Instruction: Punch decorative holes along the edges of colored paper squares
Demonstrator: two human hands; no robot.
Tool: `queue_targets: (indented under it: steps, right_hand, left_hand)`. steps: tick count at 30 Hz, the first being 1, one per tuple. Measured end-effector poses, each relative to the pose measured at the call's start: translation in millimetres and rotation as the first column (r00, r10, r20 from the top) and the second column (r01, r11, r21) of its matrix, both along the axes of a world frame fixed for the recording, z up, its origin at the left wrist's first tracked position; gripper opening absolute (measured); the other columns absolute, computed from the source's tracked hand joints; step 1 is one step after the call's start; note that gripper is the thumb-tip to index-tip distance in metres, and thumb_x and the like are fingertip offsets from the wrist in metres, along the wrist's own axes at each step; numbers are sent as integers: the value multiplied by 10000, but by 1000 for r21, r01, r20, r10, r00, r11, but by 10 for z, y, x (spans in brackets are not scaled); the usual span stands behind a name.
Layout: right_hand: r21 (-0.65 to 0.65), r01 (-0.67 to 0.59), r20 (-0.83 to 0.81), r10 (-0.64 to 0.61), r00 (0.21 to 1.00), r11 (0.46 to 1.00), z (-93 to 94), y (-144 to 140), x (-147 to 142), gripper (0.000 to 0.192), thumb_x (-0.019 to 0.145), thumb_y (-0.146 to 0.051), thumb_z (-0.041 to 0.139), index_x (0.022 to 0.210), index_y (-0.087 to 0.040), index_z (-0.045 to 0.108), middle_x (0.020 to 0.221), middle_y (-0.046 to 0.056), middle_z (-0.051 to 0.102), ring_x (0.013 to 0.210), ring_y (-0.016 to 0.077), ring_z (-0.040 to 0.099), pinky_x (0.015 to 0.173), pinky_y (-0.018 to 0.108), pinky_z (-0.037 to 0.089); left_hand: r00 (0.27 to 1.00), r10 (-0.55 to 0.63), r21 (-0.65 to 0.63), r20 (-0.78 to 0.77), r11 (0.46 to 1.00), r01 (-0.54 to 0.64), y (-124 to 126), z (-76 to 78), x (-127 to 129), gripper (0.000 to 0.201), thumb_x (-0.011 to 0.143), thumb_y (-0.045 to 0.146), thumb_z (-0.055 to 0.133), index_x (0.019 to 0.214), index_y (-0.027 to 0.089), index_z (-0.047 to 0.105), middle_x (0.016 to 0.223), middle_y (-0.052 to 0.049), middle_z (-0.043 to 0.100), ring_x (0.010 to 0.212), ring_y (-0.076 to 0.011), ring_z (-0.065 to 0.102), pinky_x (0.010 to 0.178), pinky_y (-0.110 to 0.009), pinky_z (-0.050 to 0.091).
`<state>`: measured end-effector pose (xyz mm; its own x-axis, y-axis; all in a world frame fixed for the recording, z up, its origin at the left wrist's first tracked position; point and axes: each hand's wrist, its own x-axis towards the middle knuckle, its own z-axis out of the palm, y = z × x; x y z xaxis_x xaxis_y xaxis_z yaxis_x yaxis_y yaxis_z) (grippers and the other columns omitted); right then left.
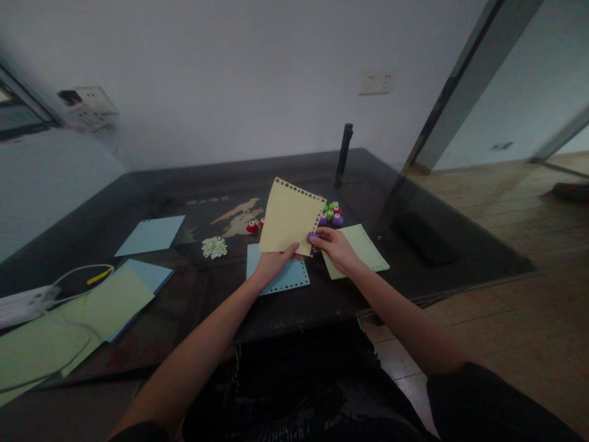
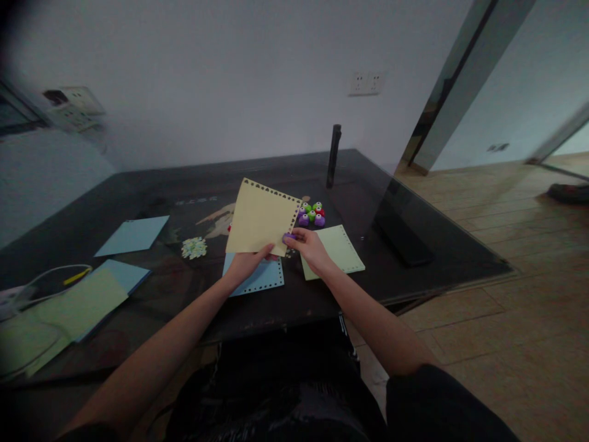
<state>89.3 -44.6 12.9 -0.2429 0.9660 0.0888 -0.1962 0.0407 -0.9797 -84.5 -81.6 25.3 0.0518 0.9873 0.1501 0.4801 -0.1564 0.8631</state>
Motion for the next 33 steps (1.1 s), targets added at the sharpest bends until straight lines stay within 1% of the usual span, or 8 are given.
queue_targets:
  steps: [4, 8, 11, 14, 20, 25, 29, 33]
  right_hand:
    - [6, -6, 8, 6, 1000, 1000, 46, -32, -7, 283, 653, -321, 749, 891, -191, 667, 949, 65, 685, 849, 186, 621, 829, 374, 488]
    - [0, -14, 21, 14, 1000, 1000, 80, -45, -3, 265, 669, -284, 741, 903, -195, 657, 975, 68, 678, 892, 185, 616, 862, 379, 483]
    - [-8, -25, 21, 26, 999, 1000, 79, -41, 4, 266, 678, -297, 738, 912, -202, 654, 980, 66, 679, 897, 181, 618, 878, 379, 480]
    - [-36, -49, -12, 49, 999, 998, 66, -32, 14, 278, 682, -317, 740, 921, -205, 654, 967, 62, 681, 859, 173, 627, 869, 379, 489]
    - [-79, -88, -71, 82, 994, 993, 73, -18, 61, 275, 715, -361, 716, 922, -194, 645, 963, 68, 684, 841, 170, 651, 876, 377, 500]
    - [-95, -76, -56, 71, 996, 993, 80, -6, 93, 272, 756, -397, 676, 919, -186, 622, 937, 75, 688, 792, 166, 667, 818, 350, 518]
    - [-87, -57, -19, 56, 998, 995, 78, 2, 99, 283, 805, -454, 603, 919, -195, 590, 873, 68, 700, 759, 160, 672, 756, 323, 519]
    - [-85, -14, 38, 17, 999, 996, 84, 12, 98, 317, 818, -505, 556, 908, -201, 560, 865, 60, 700, 733, 156, 670, 700, 310, 511]
  left_hand:
    - [1000, 7, -21, -21, 1000, -7, -2, 53, 0, 284, 824, 306, 504, 609, 194, 650, 663, -35, 719, 757, -198, 672, 945, -341, 454]
    - [1000, 16, -34, 1, 999, -16, -5, 82, 9, 288, 826, 304, 501, 614, 183, 653, 670, -45, 719, 729, -199, 672, 908, -336, 476]
    - [999, 28, -51, 18, 998, -27, -7, 89, 9, 290, 822, 312, 506, 606, 186, 652, 672, -48, 721, 732, -205, 669, 901, -332, 484]
    - [998, 53, -66, 24, 996, -51, -5, 94, 1, 304, 820, 317, 511, 579, 189, 644, 677, -58, 721, 742, -210, 665, 914, -328, 478]
    - [994, 103, -60, 42, 993, -100, 4, 116, -27, 290, 811, 340, 527, 596, 190, 652, 654, -51, 714, 754, -214, 660, 945, -331, 458]
    - [993, 112, -76, 30, 991, -110, 11, 149, -55, 316, 816, 327, 517, 563, 184, 640, 666, -58, 715, 712, -198, 658, 896, -302, 478]
    - [993, 105, -60, 52, 993, -102, 47, 100, -85, 334, 823, 357, 507, 580, 177, 650, 674, -60, 718, 686, -195, 653, 855, -304, 494]
    - [993, 102, -62, 64, 993, -98, 66, 65, -101, 350, 828, 374, 500, 593, 171, 661, 683, -65, 722, 697, -194, 656, 853, -302, 492]
